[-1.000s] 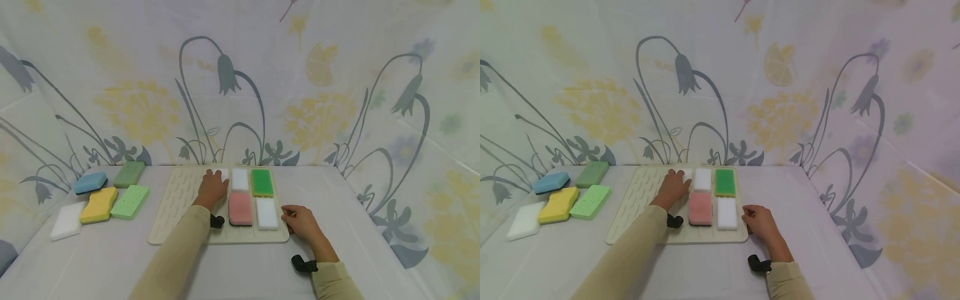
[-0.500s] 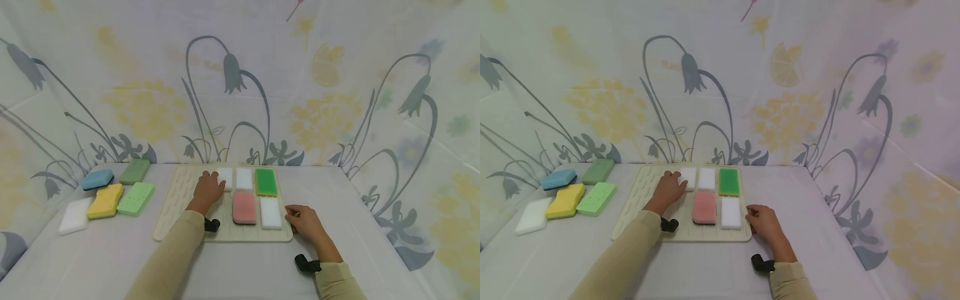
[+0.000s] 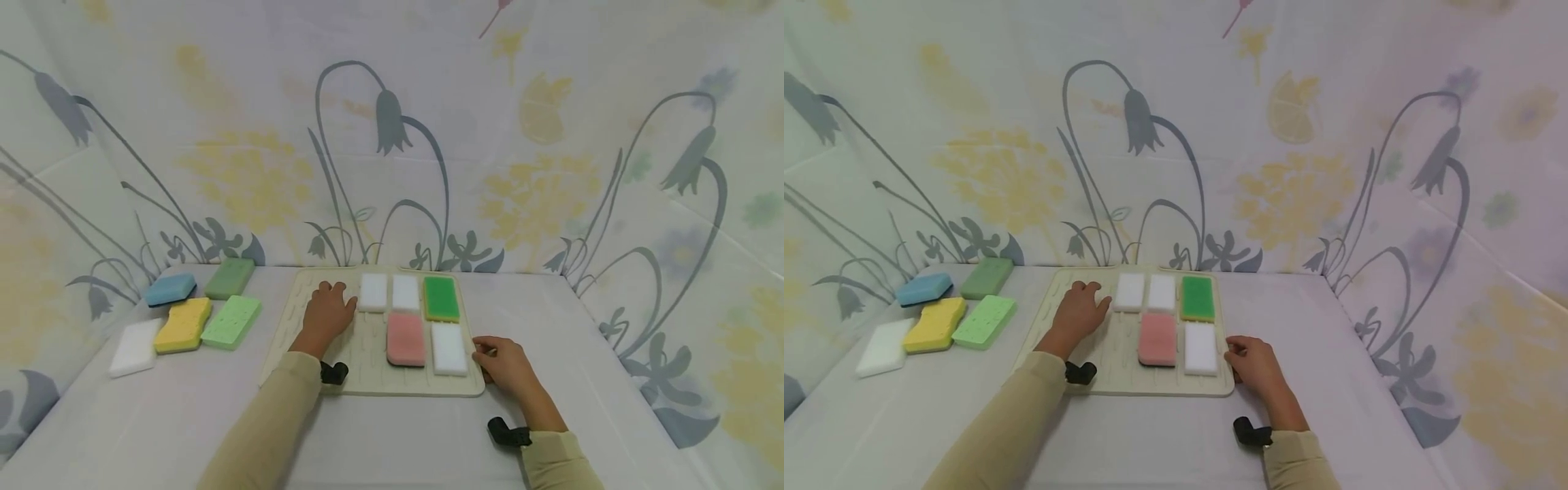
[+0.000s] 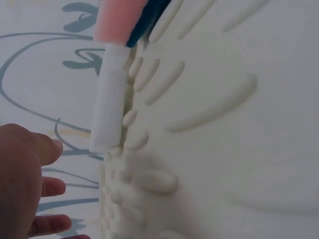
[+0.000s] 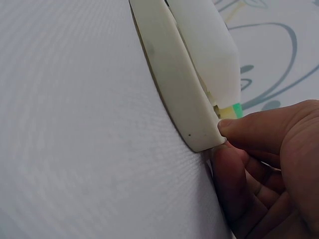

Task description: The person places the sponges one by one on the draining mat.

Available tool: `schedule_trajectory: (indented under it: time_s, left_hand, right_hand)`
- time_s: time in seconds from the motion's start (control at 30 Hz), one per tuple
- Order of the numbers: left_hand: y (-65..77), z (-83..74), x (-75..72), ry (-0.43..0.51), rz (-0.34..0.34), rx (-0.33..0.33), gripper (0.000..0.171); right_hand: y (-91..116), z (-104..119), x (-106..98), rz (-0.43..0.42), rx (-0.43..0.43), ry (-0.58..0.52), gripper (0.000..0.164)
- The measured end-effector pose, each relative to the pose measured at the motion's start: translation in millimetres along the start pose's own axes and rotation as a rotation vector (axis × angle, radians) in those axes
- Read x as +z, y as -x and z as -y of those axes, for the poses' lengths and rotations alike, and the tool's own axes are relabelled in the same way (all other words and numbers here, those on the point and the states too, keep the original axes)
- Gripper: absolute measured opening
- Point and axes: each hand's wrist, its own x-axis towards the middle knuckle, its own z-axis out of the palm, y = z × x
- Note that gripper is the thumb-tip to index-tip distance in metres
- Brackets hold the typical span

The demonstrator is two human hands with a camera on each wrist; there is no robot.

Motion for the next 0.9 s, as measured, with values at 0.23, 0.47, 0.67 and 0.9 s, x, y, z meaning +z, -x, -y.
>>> schedule_trajectory:
  time_s: [0.23, 0.47, 0.67, 0.9]
  left_hand:
    - [5.6, 15.7, -5.0, -0.061, -0.031, -0.012, 0.051]
    - [11.0, 31.5, -13.5, -0.104, -0.088, -0.03, 0.049]
    - [17.1, 46.8, -22.0, -0.126, -0.122, -0.03, 0.048]
    - [28.7, 65.2, -34.4, -0.128, -0.123, -0.06, 0.05]
  right_hand:
    - [1, -2, -1, 0.0, -0.007, 0.01, 0.039]
    - [2, -1, -2, 0.001, 0.001, 0.005, 0.038]
    - [1, -1, -2, -0.003, 0.0, 0.014, 0.038]
    - [-1, -1, 1, 0.001, 0.001, 0.014, 0.039]
